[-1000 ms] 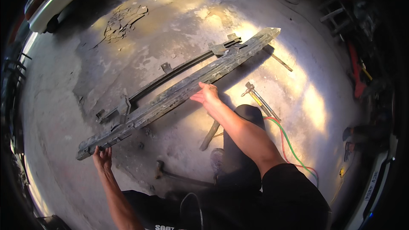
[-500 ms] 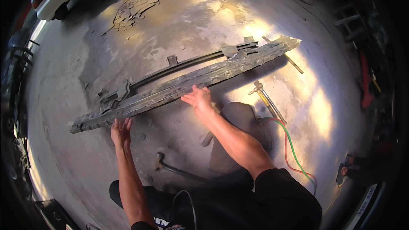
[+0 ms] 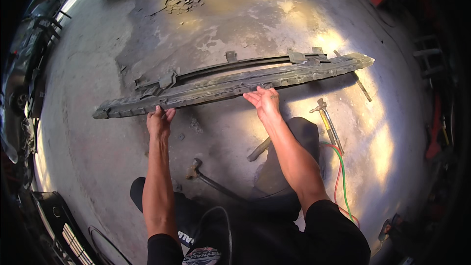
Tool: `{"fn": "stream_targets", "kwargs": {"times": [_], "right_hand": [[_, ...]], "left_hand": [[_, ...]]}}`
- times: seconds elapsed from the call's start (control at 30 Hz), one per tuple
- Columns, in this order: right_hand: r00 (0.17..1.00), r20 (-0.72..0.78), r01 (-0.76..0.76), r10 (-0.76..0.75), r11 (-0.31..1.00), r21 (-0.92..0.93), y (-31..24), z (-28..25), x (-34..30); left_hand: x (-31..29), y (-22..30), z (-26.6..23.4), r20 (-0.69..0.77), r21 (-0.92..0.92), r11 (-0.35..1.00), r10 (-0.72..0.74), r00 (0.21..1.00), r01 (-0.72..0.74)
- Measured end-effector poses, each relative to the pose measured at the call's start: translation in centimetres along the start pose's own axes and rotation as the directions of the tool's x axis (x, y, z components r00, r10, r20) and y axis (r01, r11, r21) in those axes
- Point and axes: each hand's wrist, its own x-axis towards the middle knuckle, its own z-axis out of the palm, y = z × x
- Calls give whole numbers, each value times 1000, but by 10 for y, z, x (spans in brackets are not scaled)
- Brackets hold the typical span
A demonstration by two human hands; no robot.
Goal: The person sits on the floor and uses a hammer and chisel to separate and adjust parts of a metal frame. They repeatedly strike the frame, inspect the separation, and reposition the pieces. The person also handles a welding torch at the end.
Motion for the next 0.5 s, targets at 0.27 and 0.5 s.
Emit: {"fn": "stream_targets", "kwargs": {"times": [0.27,0.5], "right_hand": [[999,-39,12,-12,1000,1,0,-2,3],[999,-28,40,-40,999,29,3,-1,5]], "left_hand": [[4,-6,-2,28,4,1000,3,1000,-3],[16,-4,-10,73,-22,999,-30,997,31]]}}
